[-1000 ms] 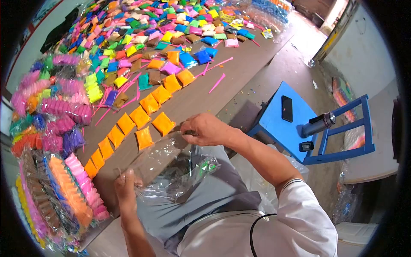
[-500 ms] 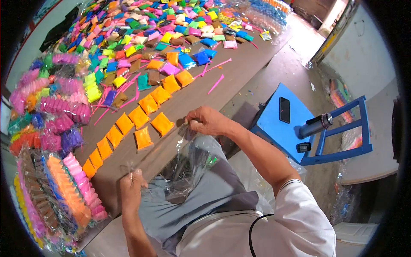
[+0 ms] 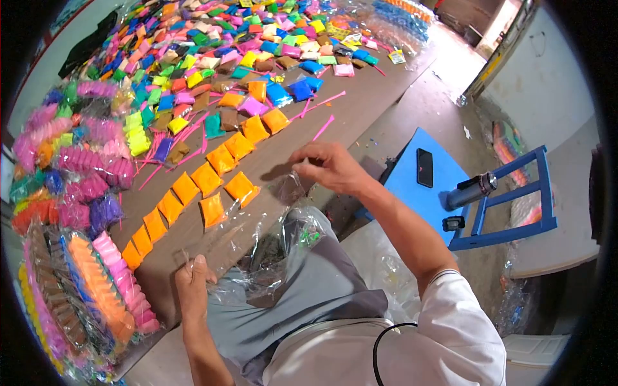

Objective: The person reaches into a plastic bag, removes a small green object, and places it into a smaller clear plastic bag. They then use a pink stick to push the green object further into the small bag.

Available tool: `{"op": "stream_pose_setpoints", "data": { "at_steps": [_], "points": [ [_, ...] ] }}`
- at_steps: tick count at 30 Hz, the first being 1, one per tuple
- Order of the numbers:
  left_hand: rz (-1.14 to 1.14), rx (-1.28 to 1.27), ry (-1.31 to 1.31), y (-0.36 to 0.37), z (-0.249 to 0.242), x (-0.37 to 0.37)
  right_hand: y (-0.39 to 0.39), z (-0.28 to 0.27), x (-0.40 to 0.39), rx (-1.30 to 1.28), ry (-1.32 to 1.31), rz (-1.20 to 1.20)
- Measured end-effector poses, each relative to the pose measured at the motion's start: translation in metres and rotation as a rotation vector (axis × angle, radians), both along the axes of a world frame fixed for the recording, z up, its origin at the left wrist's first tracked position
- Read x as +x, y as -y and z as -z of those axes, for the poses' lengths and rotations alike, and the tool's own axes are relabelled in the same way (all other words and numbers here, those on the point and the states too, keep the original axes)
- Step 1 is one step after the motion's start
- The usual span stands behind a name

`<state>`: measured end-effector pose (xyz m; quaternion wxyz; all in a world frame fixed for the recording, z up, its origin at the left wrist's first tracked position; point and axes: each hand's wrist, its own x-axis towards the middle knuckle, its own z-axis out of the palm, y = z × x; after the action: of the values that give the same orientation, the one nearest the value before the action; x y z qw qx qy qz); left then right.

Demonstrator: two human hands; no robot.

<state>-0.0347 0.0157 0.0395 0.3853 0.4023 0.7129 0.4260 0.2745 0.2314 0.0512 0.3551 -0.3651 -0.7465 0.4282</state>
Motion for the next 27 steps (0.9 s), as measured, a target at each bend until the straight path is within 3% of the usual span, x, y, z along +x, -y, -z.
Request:
{"op": "stream_pose_setpoints", "data": {
  "at_steps": [2, 6, 8, 11, 15, 20, 27],
  "points": [
    [0.000, 0.000, -0.010, 0.000, 0.001, -0.001, 0.000, -0.005, -0.017, 0.330, 0.158, -0.143],
    [0.009, 0.034, -0.019, 0.001, 0.008, -0.001, -0.008, 0.009, -0.042, 0.299, 0.258, -0.239],
    [-0.004, 0.034, -0.031, 0.002, 0.004, 0.000, -0.011, 0.012, -0.048, 0.095, 0.340, -0.330],
    [-0.023, 0.043, -0.030, 0.003, 0.004, 0.003, -0.013, 0.011, -0.051, 0.061, 0.415, -0.380],
    [-0.017, 0.058, -0.036, 0.003, 0.015, -0.003, -0.016, 0.016, -0.047, 0.141, 0.374, -0.394],
    [-0.022, 0.086, -0.011, 0.003, 0.013, 0.000, -0.014, 0.011, -0.045, -0.074, 0.277, -0.416],
    [0.016, 0.034, -0.064, 0.002, 0.008, 0.006, -0.018, 0.016, -0.042, 0.036, 0.311, -0.400]
  ]
}}
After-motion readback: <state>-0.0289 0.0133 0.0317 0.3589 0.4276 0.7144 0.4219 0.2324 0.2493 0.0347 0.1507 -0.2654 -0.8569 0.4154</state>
